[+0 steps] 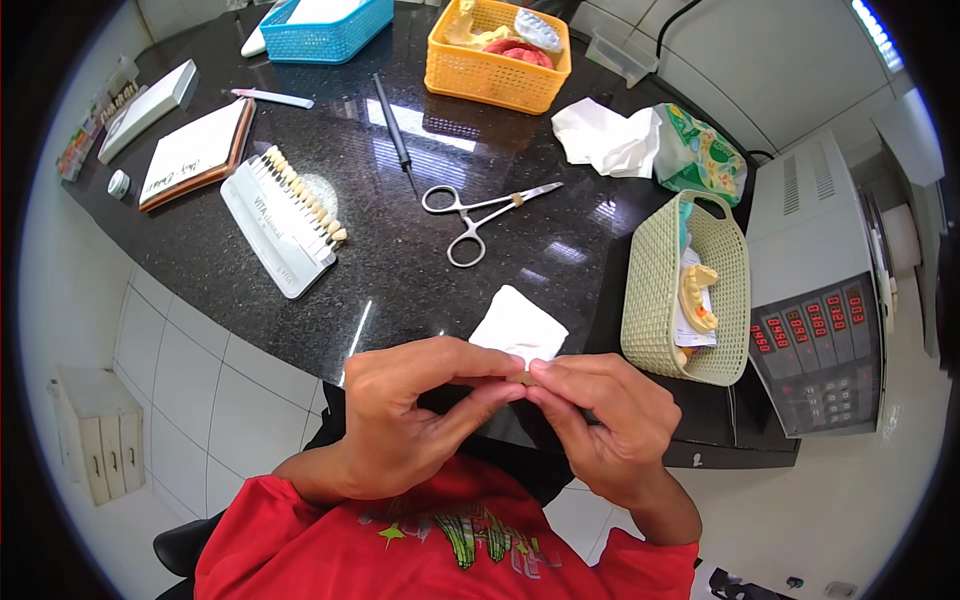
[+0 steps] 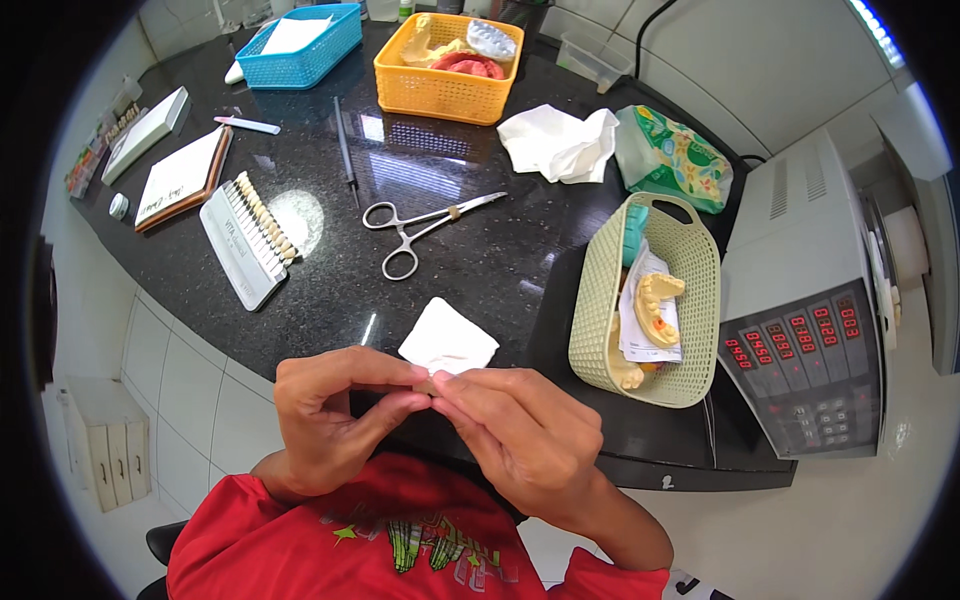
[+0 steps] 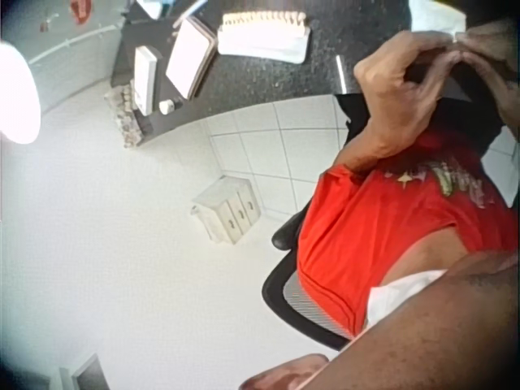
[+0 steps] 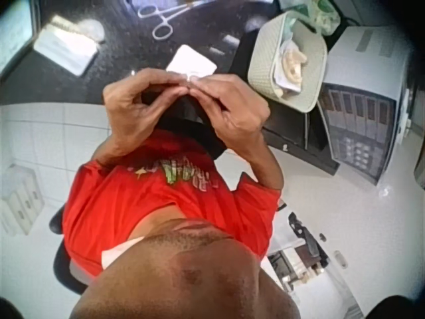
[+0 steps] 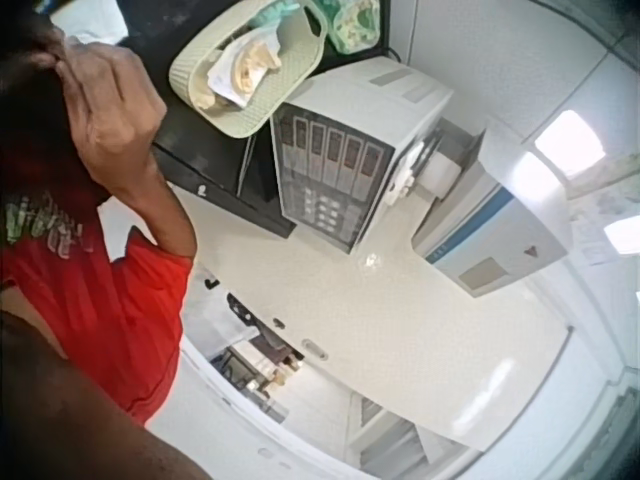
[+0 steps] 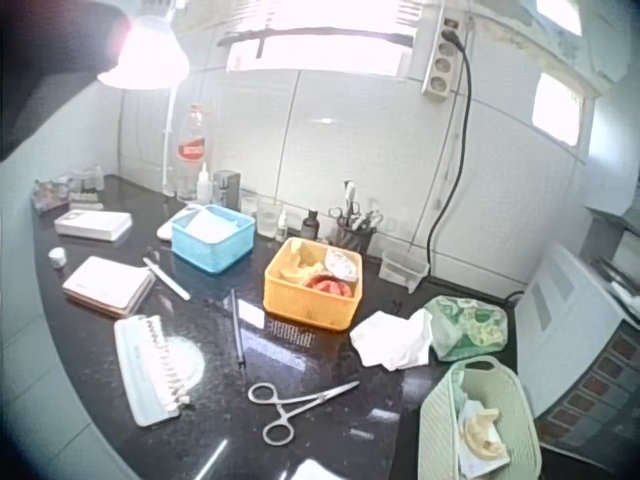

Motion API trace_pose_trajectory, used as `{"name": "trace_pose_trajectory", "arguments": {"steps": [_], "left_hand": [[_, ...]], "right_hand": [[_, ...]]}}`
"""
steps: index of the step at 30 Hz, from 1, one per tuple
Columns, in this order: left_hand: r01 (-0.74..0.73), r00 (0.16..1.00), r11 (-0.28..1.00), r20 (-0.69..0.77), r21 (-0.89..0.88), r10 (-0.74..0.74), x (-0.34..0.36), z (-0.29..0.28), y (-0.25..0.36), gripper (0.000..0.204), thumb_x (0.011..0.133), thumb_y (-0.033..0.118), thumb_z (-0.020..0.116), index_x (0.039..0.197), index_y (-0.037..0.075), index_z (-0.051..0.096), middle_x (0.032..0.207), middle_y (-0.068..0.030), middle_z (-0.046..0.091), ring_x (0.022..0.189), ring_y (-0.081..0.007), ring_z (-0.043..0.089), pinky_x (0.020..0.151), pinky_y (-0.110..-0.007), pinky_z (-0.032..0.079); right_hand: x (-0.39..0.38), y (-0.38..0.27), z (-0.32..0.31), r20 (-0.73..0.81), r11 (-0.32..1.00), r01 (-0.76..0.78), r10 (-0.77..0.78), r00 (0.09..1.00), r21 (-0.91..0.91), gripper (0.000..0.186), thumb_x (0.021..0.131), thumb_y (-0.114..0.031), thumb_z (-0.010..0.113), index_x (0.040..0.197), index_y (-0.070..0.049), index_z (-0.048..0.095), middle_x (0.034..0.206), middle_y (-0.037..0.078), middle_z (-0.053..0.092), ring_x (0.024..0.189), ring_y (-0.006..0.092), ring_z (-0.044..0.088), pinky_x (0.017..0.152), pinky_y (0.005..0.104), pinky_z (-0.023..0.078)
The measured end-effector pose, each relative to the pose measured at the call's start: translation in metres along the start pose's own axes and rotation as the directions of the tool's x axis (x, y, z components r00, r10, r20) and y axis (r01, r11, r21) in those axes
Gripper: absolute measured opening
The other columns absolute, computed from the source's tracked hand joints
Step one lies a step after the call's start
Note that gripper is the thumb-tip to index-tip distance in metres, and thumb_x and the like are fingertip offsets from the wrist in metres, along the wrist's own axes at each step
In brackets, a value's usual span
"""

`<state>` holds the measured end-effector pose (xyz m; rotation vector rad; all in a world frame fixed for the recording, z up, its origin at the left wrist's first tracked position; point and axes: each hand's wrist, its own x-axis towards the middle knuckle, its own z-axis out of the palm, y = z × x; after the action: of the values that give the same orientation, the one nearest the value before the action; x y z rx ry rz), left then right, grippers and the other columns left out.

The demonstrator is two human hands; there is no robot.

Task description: Processing and comparing colors for dental crowns using a shade guide and a laboratory furnace.

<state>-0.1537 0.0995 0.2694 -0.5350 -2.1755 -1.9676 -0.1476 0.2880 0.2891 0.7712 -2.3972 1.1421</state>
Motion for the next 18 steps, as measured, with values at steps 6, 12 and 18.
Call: {"name": "trace_pose_trajectory", "arguments": {"steps": [6, 12, 18], "left_hand": [[-0.023, 0.999, 0.999, -0.047, 0.035, 0.024, -0.003, 0.002, -0.001, 0.015, 0.077, 0.001, 0.081, 0.09, -0.002, 0.074, 0.083, -0.0124, 0.074, 0.073, -0.0176, 0.073, 0.063, -0.025, 0.057], [-0.038, 0.998, 0.997, -0.049, 0.072, 0.041, -0.005, -0.001, -0.003, 0.015, 0.078, -0.005, 0.078, 0.091, -0.006, 0.072, 0.086, -0.0149, 0.074, 0.08, -0.0188, 0.073, 0.072, -0.025, 0.058], [0.076, 0.994, 0.979, 0.086, -0.19, -0.06, 0.002, -0.011, 0.002, 0.021, 0.085, 0.004, 0.075, 0.103, -0.004, 0.067, 0.096, -0.0124, 0.071, 0.088, -0.0181, 0.073, 0.077, -0.028, 0.059]], "right_hand": [[0.001, -0.002, -0.002, -0.004, 0.996, 0.059, -0.06, 0.998, -0.074, 0.033, 0.073, 0.003, 0.08, 0.105, -0.002, 0.071, 0.09, 0.008, 0.07, 0.073, 0.0204, 0.069, 0.06, 0.0288, 0.055], [0.006, -0.002, -0.001, 0.056, 0.986, 0.103, -0.097, 0.994, -0.13, 0.037, 0.073, 0.004, 0.079, 0.109, -0.003, 0.072, 0.09, 0.009, 0.07, 0.072, 0.021, 0.068, 0.061, 0.0296, 0.054], [0.016, -0.016, -0.005, 0.078, 0.973, 0.133, -0.12, 0.99, -0.19, 0.035, 0.071, 0.007, 0.078, 0.105, -0.001, 0.073, 0.085, 0.009, 0.07, 0.071, 0.0214, 0.068, 0.061, 0.0289, 0.054]]}}
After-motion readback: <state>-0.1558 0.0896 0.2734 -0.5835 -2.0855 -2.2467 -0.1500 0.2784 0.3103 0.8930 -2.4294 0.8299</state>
